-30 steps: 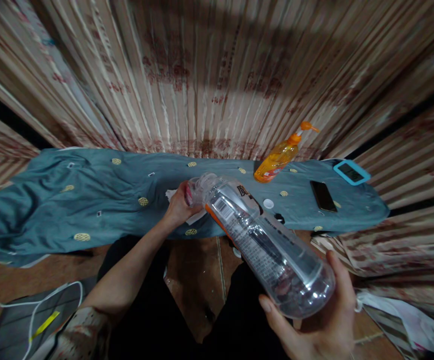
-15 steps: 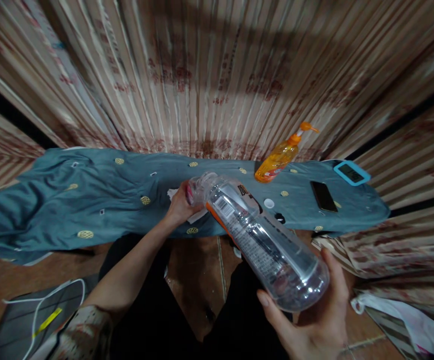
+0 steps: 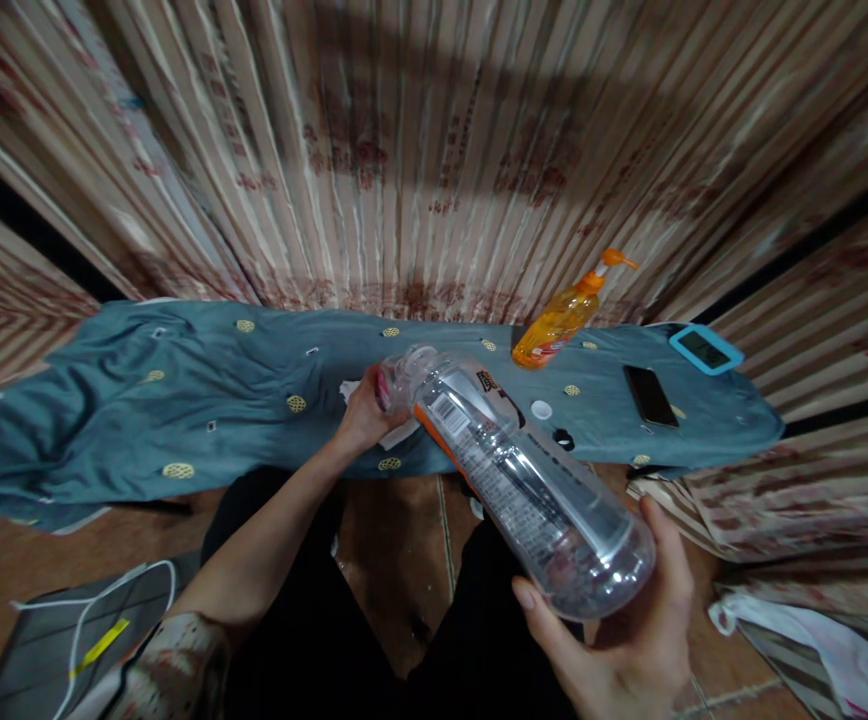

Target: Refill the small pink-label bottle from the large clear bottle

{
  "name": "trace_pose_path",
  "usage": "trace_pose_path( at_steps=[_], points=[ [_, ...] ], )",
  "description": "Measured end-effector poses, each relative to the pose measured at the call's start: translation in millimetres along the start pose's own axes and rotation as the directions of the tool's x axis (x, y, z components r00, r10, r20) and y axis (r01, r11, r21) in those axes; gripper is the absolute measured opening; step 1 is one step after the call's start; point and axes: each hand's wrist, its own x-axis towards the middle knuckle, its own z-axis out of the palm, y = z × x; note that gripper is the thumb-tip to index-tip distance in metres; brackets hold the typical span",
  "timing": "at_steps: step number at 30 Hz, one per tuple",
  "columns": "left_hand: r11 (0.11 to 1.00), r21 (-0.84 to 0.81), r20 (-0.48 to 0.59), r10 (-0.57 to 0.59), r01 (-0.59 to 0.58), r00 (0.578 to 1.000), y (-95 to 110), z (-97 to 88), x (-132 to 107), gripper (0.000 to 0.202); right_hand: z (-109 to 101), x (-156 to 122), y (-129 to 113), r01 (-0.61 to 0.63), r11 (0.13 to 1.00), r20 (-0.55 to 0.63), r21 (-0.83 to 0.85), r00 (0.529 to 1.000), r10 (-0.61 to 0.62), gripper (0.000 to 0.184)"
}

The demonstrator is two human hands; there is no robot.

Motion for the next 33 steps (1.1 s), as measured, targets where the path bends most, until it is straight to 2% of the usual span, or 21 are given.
trace_pose_path(
  at_steps=[2, 8, 13, 15, 19, 21, 26, 33],
  points=[
    [1.000, -0.001, 0.005, -0.005, 0.005, 1.000, -0.6, -0.8, 0.0, 0.083, -1.6, 0.8, 2.4, 0.011, 1.000, 0.007, -0.006, 1.000, -0.011, 0.108],
    [1.000, -0.007, 0.025, -0.009, 0.009, 1.000, -2.0, -3.5, -0.8, 0.085, -10.5, -1.3, 15.4, 0.153, 0.986, 0.114, -0.070, 0.983, -0.144, 0.117],
    [1.000, -0.003, 0.034, 0.013, -0.013, 0.999, 0.6, -5.0, -1.4, 0.084, -3.7, -8.0, 9.1, -0.009, 1.000, 0.031, 0.015, 0.999, 0.009, 0.119],
    [1.000, 0.004, 0.036, 0.015, -0.015, 0.999, 1.3, -4.9, -1.3, 0.083, -4.0, -8.1, 8.6, -0.008, 1.000, 0.024, 0.004, 1.000, 0.008, 0.118],
    [1.000, 0.005, 0.027, 0.026, -0.026, 0.999, -0.3, -3.3, -0.8, 0.084, -12.1, -5.4, 14.9, 0.113, 0.992, 0.109, -0.058, 0.988, -0.107, 0.118],
    [0.999, 0.006, 0.025, 0.036, -0.036, 0.999, -2.3, -2.3, -0.6, 0.084, -13.6, -4.8, 15.2, 0.128, 0.991, 0.108, -0.049, 0.987, -0.123, 0.117],
    [0.999, 0.009, 0.019, 0.053, -0.053, 0.998, -6.1, -1.0, -0.7, 0.082, -5.5, -7.1, 5.0, -0.050, 0.998, 0.000, 0.045, 0.999, 0.050, 0.114],
    [0.999, 0.026, 0.013, 0.044, -0.044, 0.999, -6.0, 0.3, -0.6, 0.084, -5.8, -7.1, 3.0, -0.048, 0.998, 0.017, 0.050, 0.999, 0.048, 0.112]
  ],
)
